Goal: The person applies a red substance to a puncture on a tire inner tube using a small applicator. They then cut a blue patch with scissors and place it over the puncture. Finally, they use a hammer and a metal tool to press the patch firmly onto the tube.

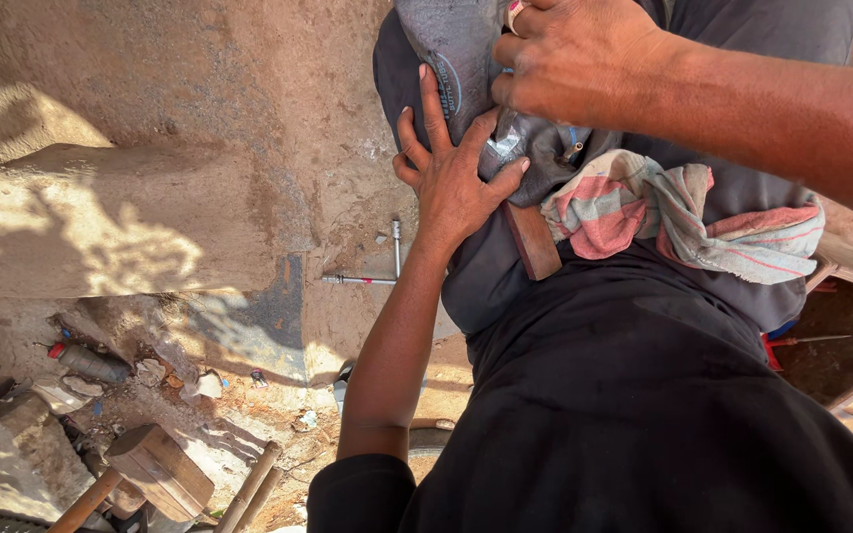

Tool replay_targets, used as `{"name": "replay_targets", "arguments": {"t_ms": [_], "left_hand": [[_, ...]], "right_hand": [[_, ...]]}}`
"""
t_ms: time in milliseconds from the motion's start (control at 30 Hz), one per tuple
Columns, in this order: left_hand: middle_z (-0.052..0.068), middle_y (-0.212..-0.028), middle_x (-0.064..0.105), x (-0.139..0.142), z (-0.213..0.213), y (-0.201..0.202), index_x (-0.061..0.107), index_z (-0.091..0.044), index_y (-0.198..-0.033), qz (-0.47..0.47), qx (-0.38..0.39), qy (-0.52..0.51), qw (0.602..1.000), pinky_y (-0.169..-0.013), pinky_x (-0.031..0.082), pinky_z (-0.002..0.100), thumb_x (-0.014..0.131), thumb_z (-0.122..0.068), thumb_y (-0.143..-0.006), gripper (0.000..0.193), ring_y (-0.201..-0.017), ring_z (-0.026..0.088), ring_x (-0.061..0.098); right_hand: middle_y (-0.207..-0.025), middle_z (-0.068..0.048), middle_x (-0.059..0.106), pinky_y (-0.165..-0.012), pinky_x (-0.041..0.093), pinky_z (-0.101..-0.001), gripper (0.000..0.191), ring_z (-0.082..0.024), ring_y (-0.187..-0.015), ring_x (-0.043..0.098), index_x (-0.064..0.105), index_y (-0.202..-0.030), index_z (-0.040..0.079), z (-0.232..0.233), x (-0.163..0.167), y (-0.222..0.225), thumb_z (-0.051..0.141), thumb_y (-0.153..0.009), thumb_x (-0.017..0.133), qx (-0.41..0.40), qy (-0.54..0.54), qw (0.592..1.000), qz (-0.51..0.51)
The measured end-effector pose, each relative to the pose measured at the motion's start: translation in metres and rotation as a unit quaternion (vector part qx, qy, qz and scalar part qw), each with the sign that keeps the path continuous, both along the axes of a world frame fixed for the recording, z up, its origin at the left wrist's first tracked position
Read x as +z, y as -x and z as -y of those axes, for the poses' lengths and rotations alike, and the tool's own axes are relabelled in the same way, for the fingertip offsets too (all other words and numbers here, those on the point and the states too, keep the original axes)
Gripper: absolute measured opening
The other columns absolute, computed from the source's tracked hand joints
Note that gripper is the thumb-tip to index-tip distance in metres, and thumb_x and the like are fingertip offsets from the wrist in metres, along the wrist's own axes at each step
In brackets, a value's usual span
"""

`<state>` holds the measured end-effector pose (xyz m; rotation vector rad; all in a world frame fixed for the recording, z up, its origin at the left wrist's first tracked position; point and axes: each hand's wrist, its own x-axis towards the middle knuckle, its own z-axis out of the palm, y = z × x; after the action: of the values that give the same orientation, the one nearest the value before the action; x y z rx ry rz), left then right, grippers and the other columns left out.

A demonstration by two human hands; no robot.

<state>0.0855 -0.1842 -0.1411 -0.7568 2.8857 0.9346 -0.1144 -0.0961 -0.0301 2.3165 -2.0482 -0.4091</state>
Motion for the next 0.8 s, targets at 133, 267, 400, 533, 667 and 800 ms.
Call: {"name": "replay_targets", "arguments": {"t_ms": [133, 267, 400, 533, 667, 800], "left_hand": [[0.01, -0.169, -0.01, 0.002, 0.003, -0.001, 0.076, -0.033, -0.123, 0.01, -0.01, -0.017, 1.0, -0.103, 0.015, 0.081, 0.085, -0.058, -0.073, 0.056, -0.149, 0.056, 0.003], [0.01, -0.169, -0.01, 0.006, 0.003, -0.002, 0.078, -0.036, -0.119, 0.005, -0.02, -0.028, 0.999, -0.104, 0.013, 0.081, 0.086, -0.057, -0.073, 0.051, -0.149, 0.057, 0.001], [0.01, -0.169, -0.01, 0.01, 0.002, -0.002, 0.078, -0.037, -0.12, -0.003, -0.016, -0.039, 0.999, -0.105, 0.012, 0.081, 0.086, -0.056, -0.073, 0.051, -0.149, 0.057, 0.0], [0.01, -0.17, -0.01, 0.011, 0.002, -0.002, 0.075, -0.034, -0.126, -0.002, -0.009, -0.028, 1.0, -0.107, 0.014, 0.08, 0.086, -0.056, -0.073, 0.058, -0.15, 0.056, 0.002], [0.01, -0.171, -0.01, 0.008, 0.002, -0.003, 0.074, -0.033, -0.126, -0.01, -0.01, -0.013, 1.0, -0.105, 0.015, 0.08, 0.086, -0.056, -0.075, 0.057, -0.15, 0.057, 0.002], [0.01, -0.17, -0.011, 0.006, 0.001, -0.005, 0.076, -0.032, -0.124, -0.018, -0.024, -0.01, 0.999, -0.104, 0.014, 0.081, 0.086, -0.057, -0.075, 0.056, -0.149, 0.057, 0.002]], "right_hand": [[-0.111, 0.013, 0.071, -0.106, 0.041, -0.0307, 0.032, -0.01, -0.112, 0.065, 0.073, -0.113, 0.041, -0.003, -0.001, 0.0, 0.035, -0.082, 0.071, 0.025, -0.05, 0.997, -0.044], [-0.105, 0.014, 0.071, -0.103, 0.041, -0.0321, 0.04, -0.007, -0.106, 0.066, 0.069, -0.125, 0.041, -0.015, 0.006, -0.003, 0.03, -0.087, 0.071, 0.026, -0.085, 0.995, -0.045], [-0.108, 0.012, 0.072, -0.098, 0.041, -0.0287, 0.034, -0.006, -0.106, 0.067, 0.073, -0.117, 0.039, -0.019, 0.014, 0.002, 0.031, -0.084, 0.071, 0.037, -0.021, 0.998, -0.043], [-0.109, 0.014, 0.071, -0.108, 0.045, -0.0265, 0.019, -0.006, -0.115, 0.066, 0.075, -0.103, 0.033, -0.017, 0.015, 0.004, 0.028, -0.086, 0.071, 0.049, 0.046, 0.996, -0.057], [-0.113, 0.009, 0.071, -0.108, 0.05, -0.0268, 0.018, -0.011, -0.119, 0.066, 0.076, -0.102, 0.029, -0.012, 0.011, 0.002, 0.026, -0.086, 0.071, 0.034, 0.033, 0.999, -0.022], [-0.117, 0.008, 0.07, -0.106, 0.05, -0.0308, 0.026, -0.014, -0.122, 0.064, 0.076, -0.107, 0.032, -0.008, 0.009, 0.0, 0.026, -0.082, 0.072, 0.006, -0.015, 1.0, 0.023]]}}
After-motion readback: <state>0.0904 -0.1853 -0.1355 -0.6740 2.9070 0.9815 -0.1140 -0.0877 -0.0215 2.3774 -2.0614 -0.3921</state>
